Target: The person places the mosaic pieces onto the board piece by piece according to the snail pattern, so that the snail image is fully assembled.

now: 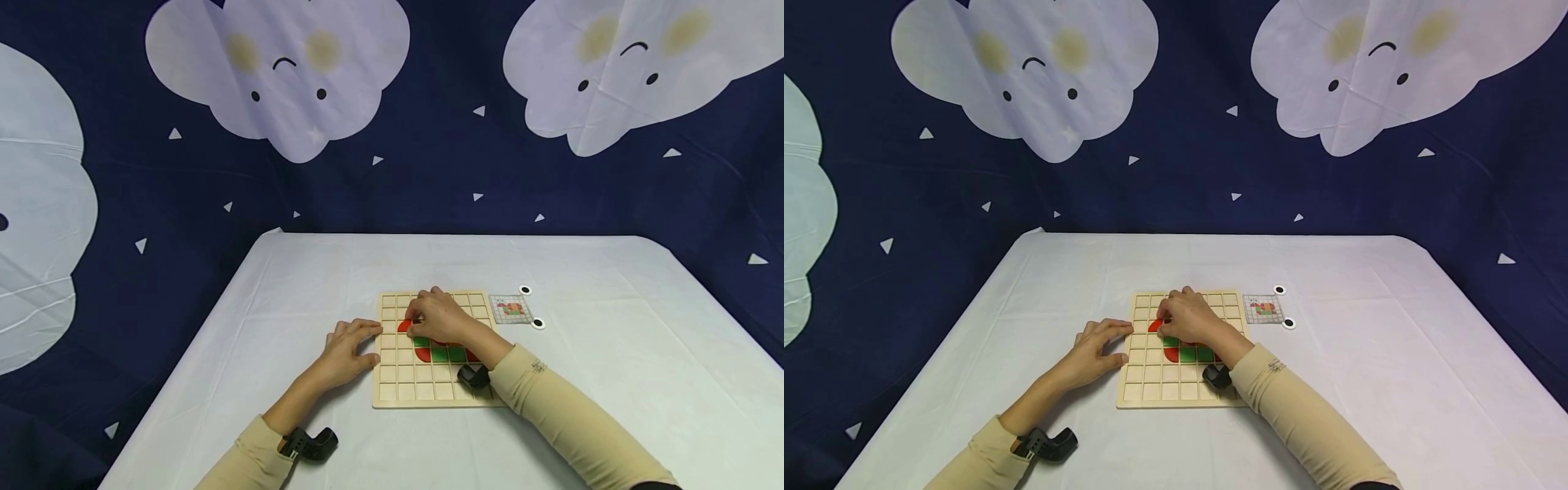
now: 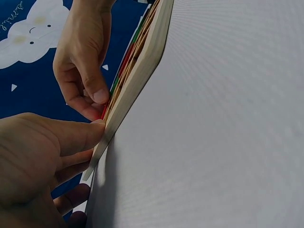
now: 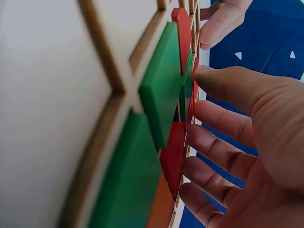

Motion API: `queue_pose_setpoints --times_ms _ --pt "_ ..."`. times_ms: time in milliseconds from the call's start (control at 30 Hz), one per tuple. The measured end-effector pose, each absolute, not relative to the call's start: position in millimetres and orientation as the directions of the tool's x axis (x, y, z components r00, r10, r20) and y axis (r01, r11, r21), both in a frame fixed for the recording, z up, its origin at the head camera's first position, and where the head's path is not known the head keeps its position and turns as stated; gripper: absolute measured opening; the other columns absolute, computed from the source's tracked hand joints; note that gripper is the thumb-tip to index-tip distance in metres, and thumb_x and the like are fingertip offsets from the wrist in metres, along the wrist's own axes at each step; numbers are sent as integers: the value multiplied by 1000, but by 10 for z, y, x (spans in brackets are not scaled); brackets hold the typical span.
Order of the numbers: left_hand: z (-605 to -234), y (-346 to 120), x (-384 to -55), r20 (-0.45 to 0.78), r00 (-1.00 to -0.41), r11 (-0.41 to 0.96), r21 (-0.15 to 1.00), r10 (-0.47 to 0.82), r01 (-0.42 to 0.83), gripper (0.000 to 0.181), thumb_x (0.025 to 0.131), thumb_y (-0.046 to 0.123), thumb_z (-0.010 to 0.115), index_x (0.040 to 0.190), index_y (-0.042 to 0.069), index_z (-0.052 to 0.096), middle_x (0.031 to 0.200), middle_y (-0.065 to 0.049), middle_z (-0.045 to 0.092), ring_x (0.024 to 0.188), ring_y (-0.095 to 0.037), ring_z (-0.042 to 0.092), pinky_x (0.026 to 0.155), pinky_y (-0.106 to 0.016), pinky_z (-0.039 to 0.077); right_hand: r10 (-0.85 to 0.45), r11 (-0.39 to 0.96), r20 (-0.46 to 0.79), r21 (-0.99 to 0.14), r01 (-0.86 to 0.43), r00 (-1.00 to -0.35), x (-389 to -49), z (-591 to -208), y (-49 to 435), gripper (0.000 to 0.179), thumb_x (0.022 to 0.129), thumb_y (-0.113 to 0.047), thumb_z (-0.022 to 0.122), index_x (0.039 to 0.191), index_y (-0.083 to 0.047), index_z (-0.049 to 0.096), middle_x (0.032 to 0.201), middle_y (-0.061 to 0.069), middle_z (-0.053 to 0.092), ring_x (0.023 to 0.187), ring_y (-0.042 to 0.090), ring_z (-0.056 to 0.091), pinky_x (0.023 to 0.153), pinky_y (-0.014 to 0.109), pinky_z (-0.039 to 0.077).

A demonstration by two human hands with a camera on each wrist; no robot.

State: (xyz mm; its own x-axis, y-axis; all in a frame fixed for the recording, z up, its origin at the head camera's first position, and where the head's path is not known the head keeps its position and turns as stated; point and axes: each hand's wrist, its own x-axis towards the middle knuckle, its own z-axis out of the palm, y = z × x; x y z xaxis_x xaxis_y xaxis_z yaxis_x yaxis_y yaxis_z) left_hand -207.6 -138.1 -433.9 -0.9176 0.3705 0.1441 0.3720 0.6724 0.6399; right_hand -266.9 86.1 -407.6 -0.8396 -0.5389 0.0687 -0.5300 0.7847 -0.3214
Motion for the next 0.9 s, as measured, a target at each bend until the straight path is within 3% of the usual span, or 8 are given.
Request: queue_pose_setpoints --times_ms 300,567,900 --pt "-4335 -1378 -2074 148 -917 672 639 369 374 46 80 16 71 125 9 61 133 -1 55 109 -20 41 83 -35 25 -510 780 101 -366 -508 -854 -2642 -3922 1049 25 83 -28 70 103 -14 71 96 2 63 88 19 47 80 39 38" --pt "-4337 -1382 -2067 142 -919 679 634 369 370 47 80 16 71 125 9 60 133 -1 54 108 -20 41 82 -34 24 -412 817 148 -377 -437 -899 -2595 -3801 1549 32 82 -26 71 108 -8 69 101 7 64 97 25 50 87 46 38" --pt "-4342 -1384 -2068 141 -920 676 639 366 367 47 80 16 71 125 9 60 133 -1 54 109 -20 41 82 -34 24 -254 851 174 -427 -305 -951 -2456 -3821 2335 32 83 -24 69 110 -6 67 103 13 63 95 29 51 76 38 39"
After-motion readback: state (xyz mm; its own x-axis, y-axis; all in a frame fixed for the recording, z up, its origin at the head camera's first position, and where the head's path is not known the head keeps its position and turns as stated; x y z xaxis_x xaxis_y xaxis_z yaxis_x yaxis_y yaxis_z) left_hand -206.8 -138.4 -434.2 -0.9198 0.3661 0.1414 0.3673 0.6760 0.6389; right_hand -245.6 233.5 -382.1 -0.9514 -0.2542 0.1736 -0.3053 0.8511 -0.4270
